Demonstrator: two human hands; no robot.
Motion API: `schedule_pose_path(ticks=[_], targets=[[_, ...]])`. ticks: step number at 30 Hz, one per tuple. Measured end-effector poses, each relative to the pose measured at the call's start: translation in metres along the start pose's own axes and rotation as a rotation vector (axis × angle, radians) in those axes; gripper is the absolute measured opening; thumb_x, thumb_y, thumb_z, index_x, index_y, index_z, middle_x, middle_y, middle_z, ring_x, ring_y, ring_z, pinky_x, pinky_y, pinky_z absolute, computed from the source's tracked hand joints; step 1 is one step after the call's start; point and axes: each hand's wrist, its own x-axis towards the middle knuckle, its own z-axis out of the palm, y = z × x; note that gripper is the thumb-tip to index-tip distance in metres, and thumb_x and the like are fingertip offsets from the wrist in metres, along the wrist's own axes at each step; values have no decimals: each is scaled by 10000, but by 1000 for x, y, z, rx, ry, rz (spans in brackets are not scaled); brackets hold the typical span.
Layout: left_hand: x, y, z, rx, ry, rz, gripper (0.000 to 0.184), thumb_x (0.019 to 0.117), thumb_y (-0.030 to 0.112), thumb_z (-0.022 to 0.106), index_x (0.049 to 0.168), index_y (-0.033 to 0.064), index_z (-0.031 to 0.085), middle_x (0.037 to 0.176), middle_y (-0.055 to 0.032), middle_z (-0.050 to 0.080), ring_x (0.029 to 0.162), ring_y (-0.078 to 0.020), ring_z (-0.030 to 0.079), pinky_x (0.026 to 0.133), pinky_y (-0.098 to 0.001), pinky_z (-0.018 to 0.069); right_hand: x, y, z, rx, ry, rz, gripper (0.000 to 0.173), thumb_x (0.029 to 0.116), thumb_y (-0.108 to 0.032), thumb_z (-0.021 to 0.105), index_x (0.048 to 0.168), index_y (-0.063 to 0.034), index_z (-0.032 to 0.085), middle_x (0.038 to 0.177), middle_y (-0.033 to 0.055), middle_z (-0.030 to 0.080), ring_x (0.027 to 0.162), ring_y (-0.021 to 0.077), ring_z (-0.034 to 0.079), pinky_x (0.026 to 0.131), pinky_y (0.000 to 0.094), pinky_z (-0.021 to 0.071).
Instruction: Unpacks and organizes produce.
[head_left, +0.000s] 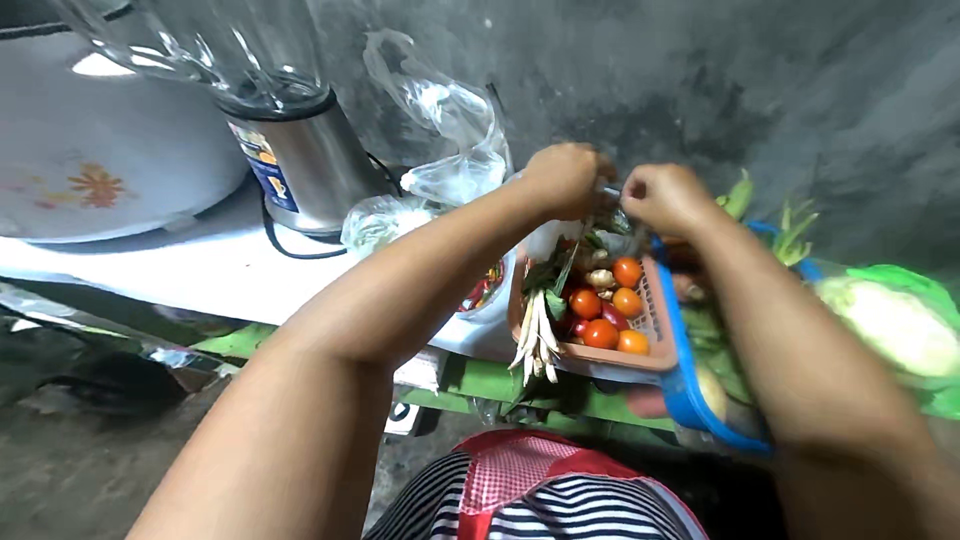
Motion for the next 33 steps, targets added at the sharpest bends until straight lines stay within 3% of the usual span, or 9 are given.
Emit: schedule_pose_path(ticks=[6, 11, 15, 17, 20, 22, 25, 29, 33], targets=[[-20, 27, -8, -85, -2, 231, 185, 966, 272, 685, 1010, 109, 762, 1089, -107, 687, 1040, -282, 656, 890, -538, 516, -65, -9, -11, 58, 155, -200, 118, 968, -116, 640, 1007, -21, 698, 917, 139, 691, 829, 258, 672, 767, 490, 550], [-56, 36, 9, -113, 157, 453, 146, 957, 221, 664, 930, 138, 780, 950, -67, 722, 976, -260, 678, 824, -485, 540, -112, -9, -3, 218, 88, -164, 90, 907, -131, 748, 990, -123, 714, 866, 4, 698, 739, 111, 659, 697, 365, 578], [-74, 42, 17, -153, 178, 627, 125, 925, 170, 666, 899, 129, 781, 846, -48, 707, 883, -224, 670, 773, -407, 535, -138, -11, 4, 179, 130, -304, 38, 875, -144, 688, 889, -147, 724, 833, -39, 668, 695, 43, 608, 634, 239, 541], [-81, 45, 16, -163, 128, 719, 130, 930, 155, 653, 909, 131, 780, 838, -33, 701, 858, -205, 658, 753, -376, 524, -145, -11, 4, 85, 154, -457, 111, 864, -184, 626, 865, -149, 732, 826, -38, 665, 748, 67, 633, 670, 266, 556], [-88, 53, 11, -90, 7, 807, 117, 920, 121, 651, 895, 138, 764, 907, -46, 709, 929, -240, 674, 771, -407, 547, -153, -12, 6, -54, 137, -646, 179, 895, -198, 565, 821, -122, 708, 798, 18, 672, 819, 193, 676, 733, 403, 553], [-89, 56, 9, -28, -72, 839, 98, 921, 140, 674, 885, 135, 765, 952, -62, 716, 991, -265, 677, 817, -426, 554, -154, -12, 9, -110, 117, -709, 184, 904, -192, 558, 820, -117, 703, 796, 28, 674, 819, 211, 684, 725, 399, 567], [-88, 58, 8, 65, -121, 854, 136, 944, 254, 692, 913, 149, 774, 964, -60, 688, 977, -267, 656, 787, -420, 543, -154, -11, 10, -144, 114, -736, 190, 909, -174, 544, 837, -103, 704, 810, 47, 680, 833, 235, 690, 738, 415, 566], [-89, 57, -1, 142, -90, 891, 239, 967, 364, 653, 1065, 177, 764, 1042, -84, 710, 1057, -314, 655, 810, -443, 541, -156, -8, 5, -136, 138, -741, 209, 920, -161, 513, 863, -95, 703, 859, 56, 690, 890, 241, 692, 785, 426, 569], [-92, 55, -7, 206, -63, 903, 211, 956, 361, 657, 1014, 188, 761, 1009, -71, 712, 1024, -310, 656, 775, -449, 529, -157, -10, 1, -114, 136, -743, 213, 912, -150, 516, 868, -101, 718, 873, 47, 699, 902, 233, 691, 786, 411, 567]])
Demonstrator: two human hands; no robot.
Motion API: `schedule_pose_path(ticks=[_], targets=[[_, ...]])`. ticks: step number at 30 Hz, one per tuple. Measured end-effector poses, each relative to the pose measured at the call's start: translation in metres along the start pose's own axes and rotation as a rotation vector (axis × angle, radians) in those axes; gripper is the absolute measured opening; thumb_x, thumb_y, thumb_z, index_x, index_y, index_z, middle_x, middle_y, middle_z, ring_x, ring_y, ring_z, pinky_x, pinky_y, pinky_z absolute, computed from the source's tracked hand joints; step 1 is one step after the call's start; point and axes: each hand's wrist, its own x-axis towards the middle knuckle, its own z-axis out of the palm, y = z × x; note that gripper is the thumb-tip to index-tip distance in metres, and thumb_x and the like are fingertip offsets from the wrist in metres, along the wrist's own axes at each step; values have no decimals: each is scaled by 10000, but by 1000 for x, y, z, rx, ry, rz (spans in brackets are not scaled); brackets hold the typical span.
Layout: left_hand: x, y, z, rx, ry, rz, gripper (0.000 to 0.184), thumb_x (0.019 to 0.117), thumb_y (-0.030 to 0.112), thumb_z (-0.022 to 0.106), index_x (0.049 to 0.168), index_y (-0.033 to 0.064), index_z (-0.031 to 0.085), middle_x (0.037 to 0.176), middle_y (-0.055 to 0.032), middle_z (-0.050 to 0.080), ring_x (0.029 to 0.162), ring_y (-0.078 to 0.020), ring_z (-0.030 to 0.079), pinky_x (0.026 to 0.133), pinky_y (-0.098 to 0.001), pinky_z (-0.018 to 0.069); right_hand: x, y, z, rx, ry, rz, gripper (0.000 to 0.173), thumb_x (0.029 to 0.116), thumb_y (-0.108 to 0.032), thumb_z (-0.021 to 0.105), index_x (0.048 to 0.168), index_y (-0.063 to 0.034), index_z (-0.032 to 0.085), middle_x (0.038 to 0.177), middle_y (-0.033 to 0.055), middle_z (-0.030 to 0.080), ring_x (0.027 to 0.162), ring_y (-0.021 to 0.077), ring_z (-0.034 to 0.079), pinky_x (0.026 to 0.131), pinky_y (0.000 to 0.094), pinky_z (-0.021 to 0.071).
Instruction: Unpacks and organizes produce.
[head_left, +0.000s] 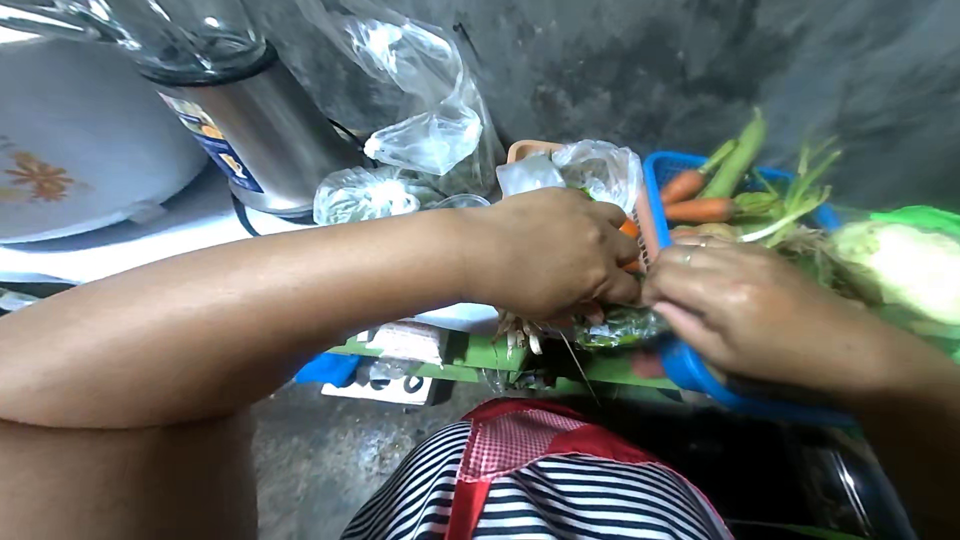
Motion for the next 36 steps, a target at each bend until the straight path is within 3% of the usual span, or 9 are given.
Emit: schedule_pose_path(ticks=[3, 6, 9, 11, 13, 19, 25, 30, 36], targets=[[-6, -1, -3, 51, -14, 1, 235, 964, 362, 620, 907, 155, 717, 898, -68, 655, 911, -304, 628, 692, -446, 485, -1, 1, -3, 2, -2, 1, 220, 913, -152, 512, 873, -99, 722, 875, 57, 698, 915, 248, 690, 799, 427, 567], [-15, -1, -6, 112, 20, -5, 173, 975, 211, 562, 941, 131, 712, 874, -86, 637, 843, -306, 618, 649, -439, 468, -3, 2, -2, 5, 24, 28, 217, 913, -151, 518, 901, -103, 729, 883, 53, 697, 933, 244, 693, 815, 433, 568], [-22, -2, -9, 196, 121, -14, 260, 976, 26, 474, 965, 118, 718, 855, -98, 634, 807, -305, 597, 618, -419, 428, -2, 1, -2, 29, 61, 58, 318, 911, -150, 499, 1098, -146, 755, 864, 32, 661, 847, 210, 658, 719, 406, 537], [-25, -1, -11, 251, 169, 4, 309, 990, 10, 451, 977, 129, 736, 837, -89, 621, 790, -293, 578, 609, -406, 397, 0, -3, -3, 40, 35, 65, 412, 908, -154, 479, 1223, -186, 742, 846, 18, 621, 806, 193, 618, 680, 391, 505], [-26, 1, -13, 292, 177, 28, 316, 999, 17, 443, 974, 131, 737, 844, -84, 616, 782, -283, 562, 608, -400, 371, 2, -7, -4, 40, 4, 76, 440, 898, -161, 479, 1254, -196, 736, 844, -1, 603, 780, 157, 599, 654, 344, 506], [-29, 7, -15, 270, 220, 38, 294, 1007, 24, 456, 923, 119, 721, 820, -77, 614, 786, -273, 559, 625, -396, 363, 6, -9, -7, 106, -22, 83, 360, 871, -164, 506, 1135, -190, 750, 843, -43, 630, 765, 84, 603, 665, 283, 517], [-30, 16, -12, 212, 207, 42, 271, 1009, 85, 476, 904, 136, 721, 854, -61, 653, 850, -271, 595, 656, -397, 397, 8, -9, -9, 97, -84, 52, 187, 865, -182, 501, 840, -217, 683, 743, -87, 572, 729, 62, 584, 640, 278, 486], [-35, 17, -9, 206, 220, 30, 284, 995, 80, 488, 873, 134, 738, 849, -51, 665, 845, -258, 606, 661, -397, 409, 3, -3, -11, 32, -128, 12, 220, 913, -209, 479, 777, -201, 651, 749, -60, 556, 762, 103, 587, 714, 339, 480], [-49, 8, -5, 270, 201, 8, 283, 980, 0, 453, 903, 108, 703, 906, -72, 677, 883, -279, 601, 670, -401, 412, -6, 4, -11, -2, -83, 26, 216, 886, -200, 498, 731, -183, 648, 787, -26, 591, 807, 144, 612, 724, 357, 496]])
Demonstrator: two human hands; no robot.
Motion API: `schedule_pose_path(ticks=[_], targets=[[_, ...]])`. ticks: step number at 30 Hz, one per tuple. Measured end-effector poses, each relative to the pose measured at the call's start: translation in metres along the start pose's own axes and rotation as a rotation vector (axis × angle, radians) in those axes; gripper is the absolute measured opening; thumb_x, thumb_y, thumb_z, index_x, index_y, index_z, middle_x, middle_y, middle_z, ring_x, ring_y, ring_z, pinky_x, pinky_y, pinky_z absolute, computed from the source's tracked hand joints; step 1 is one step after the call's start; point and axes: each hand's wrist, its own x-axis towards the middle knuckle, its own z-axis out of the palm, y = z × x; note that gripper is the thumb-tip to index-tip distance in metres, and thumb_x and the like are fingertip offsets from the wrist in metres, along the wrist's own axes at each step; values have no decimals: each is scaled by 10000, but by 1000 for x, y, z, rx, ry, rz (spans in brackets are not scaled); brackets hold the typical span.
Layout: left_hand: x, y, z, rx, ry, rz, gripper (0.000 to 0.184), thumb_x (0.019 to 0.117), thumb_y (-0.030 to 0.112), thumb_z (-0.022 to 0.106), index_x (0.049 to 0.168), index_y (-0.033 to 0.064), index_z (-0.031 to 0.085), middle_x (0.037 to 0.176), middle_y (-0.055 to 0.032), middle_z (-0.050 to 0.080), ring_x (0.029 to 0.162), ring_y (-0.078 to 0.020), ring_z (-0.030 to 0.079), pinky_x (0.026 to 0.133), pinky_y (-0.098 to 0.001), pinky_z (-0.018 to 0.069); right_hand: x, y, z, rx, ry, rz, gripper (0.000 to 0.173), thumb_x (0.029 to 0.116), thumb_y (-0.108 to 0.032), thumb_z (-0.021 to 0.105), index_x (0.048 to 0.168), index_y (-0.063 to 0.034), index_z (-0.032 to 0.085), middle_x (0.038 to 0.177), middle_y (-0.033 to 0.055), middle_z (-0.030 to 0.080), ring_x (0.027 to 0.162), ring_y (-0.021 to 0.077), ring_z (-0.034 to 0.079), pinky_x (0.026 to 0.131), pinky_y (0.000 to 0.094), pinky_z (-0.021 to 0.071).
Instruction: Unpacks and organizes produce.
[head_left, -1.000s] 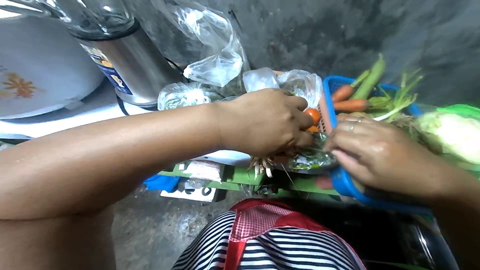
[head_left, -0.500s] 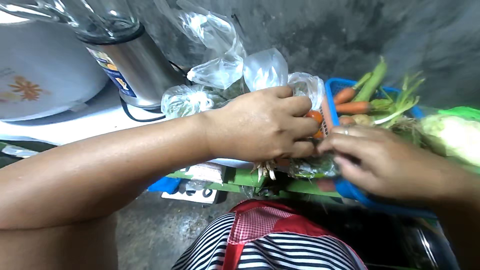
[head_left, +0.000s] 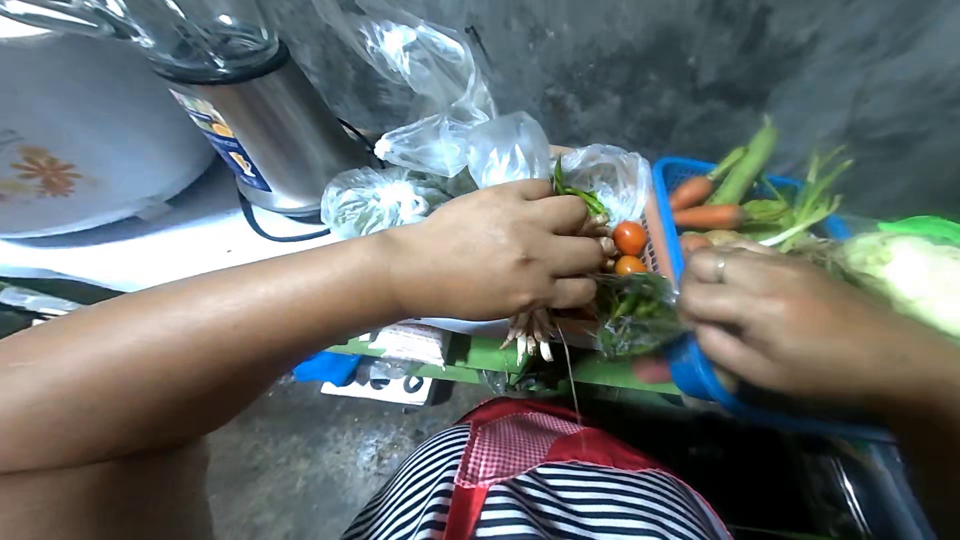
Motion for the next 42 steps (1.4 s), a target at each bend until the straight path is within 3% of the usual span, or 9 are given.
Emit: schedule_pose_path(ticks=[6, 12, 16, 21, 24, 28, 35, 40, 42], targets=[[9, -30, 6, 9, 20, -96, 212, 1002, 7, 474, 930, 46, 670, 867, -139, 625, 853, -356, 606, 659, -451, 461, 16, 31, -6, 1, 31, 99, 170, 901, -153, 531, 865, -94, 686, 888, 78, 640, 814, 253, 657, 661, 461, 550], [46, -97, 17, 101, -112, -311, 192, 1045, 71, 488, 1002, -12, 656, 992, -228, 627, 1004, -462, 611, 786, -573, 499, 62, 84, -7, -61, -38, 368, 122, 954, -72, 620, 996, 6, 705, 1010, 226, 676, 953, 424, 675, 816, 646, 524], [73, -128, 43, 172, -289, -437, 194, 1025, 10, 481, 1091, -20, 661, 1114, -251, 626, 1131, -482, 575, 880, -616, 470, 91, 107, 14, -164, -135, 539, 165, 965, -74, 617, 1076, 24, 689, 1111, 259, 664, 1099, 463, 643, 909, 664, 494], [80, -138, 98, 113, -487, -508, 208, 986, 1, 541, 1139, 11, 682, 1207, -231, 627, 1204, -459, 554, 934, -606, 460, 95, 120, 68, -154, -239, 563, 142, 963, -92, 629, 1000, 17, 712, 1034, 235, 699, 996, 432, 683, 842, 640, 529], [75, -134, 120, -21, -630, -642, 383, 975, 91, 609, 1357, 118, 620, 1288, -204, 631, 1250, -450, 554, 927, -620, 479, 102, 125, 77, -140, -506, 576, 188, 986, -95, 594, 1108, -32, 723, 1179, 209, 690, 1159, 415, 636, 989, 637, 463], [57, -129, 94, -138, -467, -845, 649, 986, 179, 657, 1578, 246, 399, 1377, -203, 601, 1302, -457, 537, 970, -645, 477, 98, 134, 75, -24, -485, 559, 217, 978, -135, 636, 1149, -124, 768, 1154, 183, 725, 1146, 422, 651, 972, 683, 476], [-28, -54, -12, -172, -368, -1057, 206, 950, 301, 698, 1085, 149, 731, 1068, -139, 698, 1027, -378, 670, 835, -647, 515, 95, 111, 32, 53, -328, 506, 229, 1004, -114, 643, 1213, -111, 737, 1100, 160, 735, 989, 397, 696, 893, 694, 505], [-102, 41, 16, -393, -623, -1273, 277, 917, 350, 760, 1166, 228, 751, 1037, -109, 723, 948, -356, 694, 779, -629, 540, 66, 119, 15, 15, -102, 241, 359, 985, -373, 539, 1212, -160, 719, 1061, 83, 728, 911, 281, 714, 815, 590, 576], [-118, 70, 42, -371, -459, -1282, 264, 914, 286, 769, 1158, 186, 760, 997, -105, 722, 928, -337, 697, 765, -585, 556, 74, 71, -14, 39, -216, 427, 286, 1037, -206, 601, 1262, -56, 697, 1148, 162, 706, 1004, 330, 694, 913, 559, 540]])
